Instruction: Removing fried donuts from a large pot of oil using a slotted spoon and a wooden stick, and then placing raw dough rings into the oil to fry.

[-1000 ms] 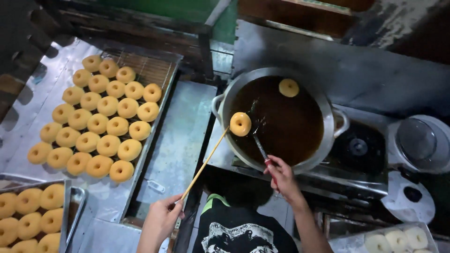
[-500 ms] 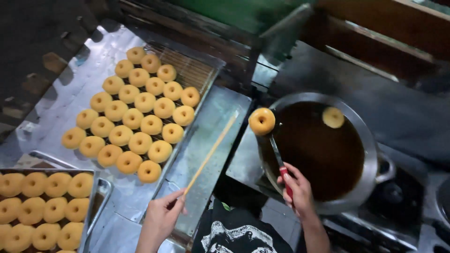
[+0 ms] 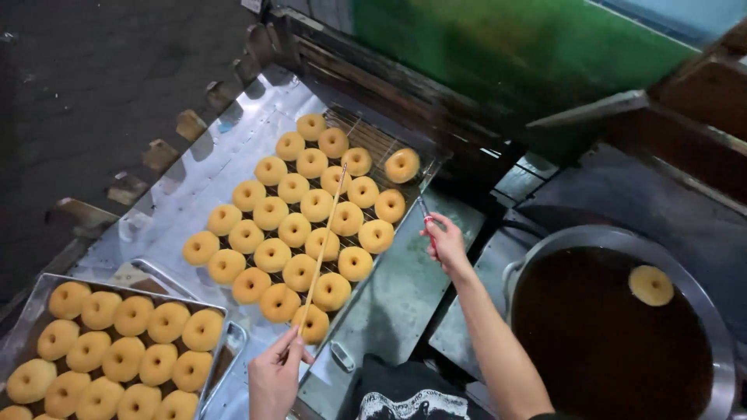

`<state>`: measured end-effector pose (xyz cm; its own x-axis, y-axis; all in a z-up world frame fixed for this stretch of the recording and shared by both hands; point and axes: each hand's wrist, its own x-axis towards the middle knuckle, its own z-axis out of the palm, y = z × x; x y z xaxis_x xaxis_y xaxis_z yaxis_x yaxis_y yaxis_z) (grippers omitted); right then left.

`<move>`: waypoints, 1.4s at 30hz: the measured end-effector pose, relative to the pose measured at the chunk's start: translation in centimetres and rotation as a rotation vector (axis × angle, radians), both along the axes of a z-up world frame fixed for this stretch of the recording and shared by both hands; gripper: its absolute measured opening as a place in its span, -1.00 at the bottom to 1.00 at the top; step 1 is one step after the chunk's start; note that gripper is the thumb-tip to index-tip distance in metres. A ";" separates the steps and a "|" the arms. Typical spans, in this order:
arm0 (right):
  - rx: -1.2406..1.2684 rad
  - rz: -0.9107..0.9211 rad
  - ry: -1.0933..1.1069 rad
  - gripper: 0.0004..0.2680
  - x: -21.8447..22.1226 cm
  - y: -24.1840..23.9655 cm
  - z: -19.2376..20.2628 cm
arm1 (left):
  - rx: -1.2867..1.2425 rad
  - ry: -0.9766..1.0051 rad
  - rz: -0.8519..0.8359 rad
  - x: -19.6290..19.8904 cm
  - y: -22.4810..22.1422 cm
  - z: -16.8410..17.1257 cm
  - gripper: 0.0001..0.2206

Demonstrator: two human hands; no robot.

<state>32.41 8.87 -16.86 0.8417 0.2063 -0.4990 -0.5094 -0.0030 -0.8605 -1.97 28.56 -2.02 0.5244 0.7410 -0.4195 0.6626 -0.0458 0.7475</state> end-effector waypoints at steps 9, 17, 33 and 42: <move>-0.244 0.037 -0.085 -0.73 2.0 -3.3 5.4 | -0.033 0.031 -0.001 1.1 -0.5 -0.1 -0.69; -0.147 -0.205 -0.354 -0.73 -2.6 -16.7 10.6 | -0.067 -0.094 -0.316 6.5 -5.6 0.0 -0.70; -1.073 -0.178 -0.169 -0.69 -15.4 -42.9 7.3 | -0.248 0.031 -0.770 8.1 -24.0 5.7 -0.68; -0.012 -0.444 -0.006 -0.73 -17.1 -44.7 3.6 | -0.113 0.075 -0.698 3.8 -27.7 3.2 -0.67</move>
